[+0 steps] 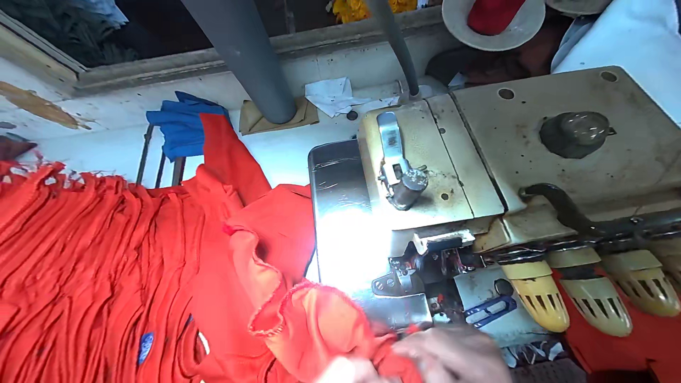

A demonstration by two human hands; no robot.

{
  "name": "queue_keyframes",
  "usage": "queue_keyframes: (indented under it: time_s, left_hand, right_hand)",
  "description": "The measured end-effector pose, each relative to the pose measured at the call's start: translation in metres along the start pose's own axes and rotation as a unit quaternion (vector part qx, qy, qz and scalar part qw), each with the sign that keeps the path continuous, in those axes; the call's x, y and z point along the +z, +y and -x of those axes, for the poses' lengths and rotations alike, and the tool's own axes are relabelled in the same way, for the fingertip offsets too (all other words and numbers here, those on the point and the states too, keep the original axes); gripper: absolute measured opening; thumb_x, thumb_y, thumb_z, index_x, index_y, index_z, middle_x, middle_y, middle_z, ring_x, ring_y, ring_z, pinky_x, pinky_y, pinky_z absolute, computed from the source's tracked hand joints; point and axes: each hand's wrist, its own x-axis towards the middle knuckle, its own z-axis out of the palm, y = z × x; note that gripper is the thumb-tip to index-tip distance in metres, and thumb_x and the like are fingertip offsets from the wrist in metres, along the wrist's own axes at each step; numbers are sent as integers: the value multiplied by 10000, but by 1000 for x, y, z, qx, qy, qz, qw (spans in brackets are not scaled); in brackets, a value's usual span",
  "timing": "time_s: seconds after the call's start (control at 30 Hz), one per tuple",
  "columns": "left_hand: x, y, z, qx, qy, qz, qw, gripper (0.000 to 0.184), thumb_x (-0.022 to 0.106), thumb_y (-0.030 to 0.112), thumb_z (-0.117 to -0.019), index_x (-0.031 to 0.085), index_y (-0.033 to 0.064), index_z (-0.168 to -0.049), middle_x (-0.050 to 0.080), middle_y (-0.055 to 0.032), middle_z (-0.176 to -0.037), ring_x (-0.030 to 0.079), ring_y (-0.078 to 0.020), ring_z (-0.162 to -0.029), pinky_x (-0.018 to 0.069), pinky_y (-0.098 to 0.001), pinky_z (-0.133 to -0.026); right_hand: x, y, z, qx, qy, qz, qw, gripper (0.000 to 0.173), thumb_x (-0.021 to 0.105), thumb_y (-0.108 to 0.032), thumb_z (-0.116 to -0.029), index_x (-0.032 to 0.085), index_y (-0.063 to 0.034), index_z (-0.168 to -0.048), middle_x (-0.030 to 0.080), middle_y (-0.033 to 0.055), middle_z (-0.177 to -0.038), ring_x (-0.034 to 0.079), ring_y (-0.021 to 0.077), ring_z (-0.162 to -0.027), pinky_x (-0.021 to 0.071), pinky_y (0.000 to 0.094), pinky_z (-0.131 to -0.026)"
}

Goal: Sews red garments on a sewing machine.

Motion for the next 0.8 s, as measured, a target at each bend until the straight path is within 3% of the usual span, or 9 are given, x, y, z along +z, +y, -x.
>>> queue_keyframes:
  time_s: [0.1,0.13,0.2,0.33,0.4,0.47,0.63,0.73,0.8]
  left_hand:
    - [-33,-12,-15,-32,69,-92,993,376,543,169,-1028,636,-72,-1301,665,-268,-1292,666,-264,-1168,518,-363,-986]
    - [-40,-20,-19,-67,61,-102,991,462,559,211,-1028,570,-66,-1397,638,-245,-1352,674,-212,-1133,533,-338,-943]
    - [-41,-41,-25,-114,70,-80,988,547,609,301,-998,550,-16,-1441,689,-148,-1233,639,-85,-845,538,-258,-712]
    - [-35,-73,-26,-100,146,-27,984,346,653,306,-917,742,65,-1148,671,41,-934,526,90,-697,442,-79,-596]
    - [-38,-78,-25,-67,152,-1,986,205,664,276,-916,774,110,-966,690,67,-933,585,108,-778,483,-60,-669]
    - [-42,-81,-24,-38,158,19,987,176,672,257,-928,763,116,-875,693,67,-951,622,89,-873,516,-68,-749]
    - [-60,-80,-13,-41,187,-30,981,182,664,241,-932,747,107,-840,705,101,-840,619,112,-792,515,-77,-713]
    - [-69,-74,-9,-5,192,-108,975,229,654,238,-950,751,73,-825,710,39,-820,611,106,-807,483,-68,-742]
    - [-71,-48,-8,-2,126,-115,985,240,654,265,-968,776,60,-950,759,-43,-936,672,1,-873,533,-168,-777]
  right_hand:
    - [-19,12,11,33,65,40,996,231,572,-123,-1022,709,-4,-879,714,62,-763,667,8,-753,533,138,-725]
    - [-22,16,15,45,88,37,994,198,601,-127,-1014,714,-16,-895,718,32,-772,654,-29,-743,525,115,-698]
    - [-26,21,20,64,115,2,991,129,630,-134,-1019,731,-59,-993,760,-39,-869,676,-69,-793,558,107,-726]
    - [-20,7,18,147,172,-90,970,214,655,-48,-959,664,-84,-1170,746,-148,-870,656,-84,-730,553,112,-673]
    - [-15,-5,10,182,202,-111,956,261,654,20,-904,607,25,-1161,746,-141,-852,664,-69,-701,557,125,-654]
    - [-15,-4,11,188,200,-133,952,234,661,9,-914,649,5,-1148,749,-138,-837,669,-57,-701,556,132,-654]
    - [-32,16,23,138,160,-116,970,140,662,-143,-992,737,-205,-1092,764,-130,-900,698,-44,-778,586,144,-711]
    - [-37,11,18,105,158,-56,980,112,656,-177,-1004,747,-191,-1066,756,-143,-902,683,-66,-778,577,127,-709]
    - [-36,-4,13,69,91,-9,993,101,621,-165,-1029,709,-120,-1052,747,-98,-906,665,-92,-807,557,100,-739]
